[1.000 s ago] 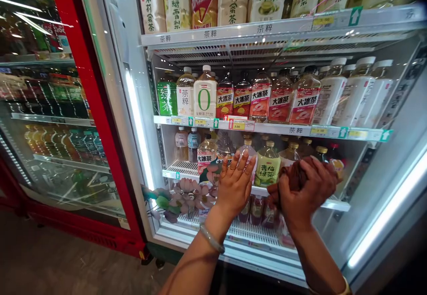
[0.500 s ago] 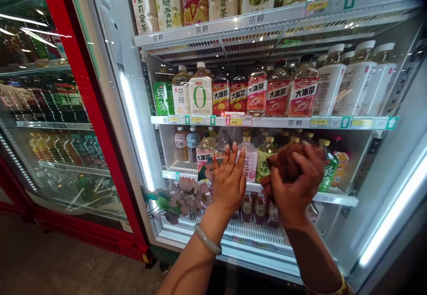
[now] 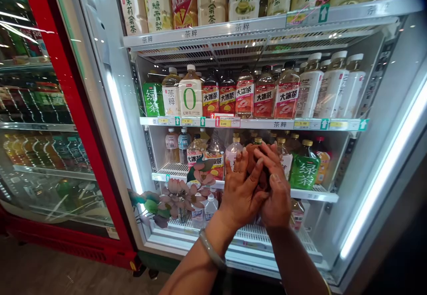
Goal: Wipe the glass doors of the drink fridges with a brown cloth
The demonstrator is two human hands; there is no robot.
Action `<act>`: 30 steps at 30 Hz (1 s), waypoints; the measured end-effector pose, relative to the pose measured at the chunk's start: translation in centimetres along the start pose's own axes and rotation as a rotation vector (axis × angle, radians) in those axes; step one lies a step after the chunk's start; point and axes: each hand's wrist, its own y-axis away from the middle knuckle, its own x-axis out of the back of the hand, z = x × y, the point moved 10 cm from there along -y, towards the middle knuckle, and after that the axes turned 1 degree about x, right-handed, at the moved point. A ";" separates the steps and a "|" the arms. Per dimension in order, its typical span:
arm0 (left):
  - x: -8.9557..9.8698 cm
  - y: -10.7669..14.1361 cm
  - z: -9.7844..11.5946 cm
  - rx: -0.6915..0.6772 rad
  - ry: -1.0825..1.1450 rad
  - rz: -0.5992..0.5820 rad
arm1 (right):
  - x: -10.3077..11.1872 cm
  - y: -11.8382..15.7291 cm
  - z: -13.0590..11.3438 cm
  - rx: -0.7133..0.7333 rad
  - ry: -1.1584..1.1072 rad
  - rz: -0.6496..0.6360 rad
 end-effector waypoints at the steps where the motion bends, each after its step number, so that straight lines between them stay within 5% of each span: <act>1: -0.3 0.0 -0.1 0.000 -0.042 0.008 | 0.6 -0.3 0.1 -0.002 -0.002 0.010; 6: 1.3 -1.3 -1.7 0.049 -0.171 0.095 | 3.5 -0.7 1.2 0.164 0.352 0.134; 11: 5.7 -2.5 -4.6 0.228 -0.128 0.298 | 1.9 0.2 4.1 0.200 0.661 0.050; 18: 0.6 -0.5 -0.4 0.074 -0.074 0.151 | 1.5 0.5 3.7 0.181 0.675 0.107; 25: 3.1 -1.2 -3.6 0.209 -0.059 0.284 | 1.2 0.8 3.9 0.183 0.687 0.109; 30: 0.0 0.9 -0.1 0.113 -0.063 0.188 | 1.6 0.9 3.5 0.209 0.671 0.164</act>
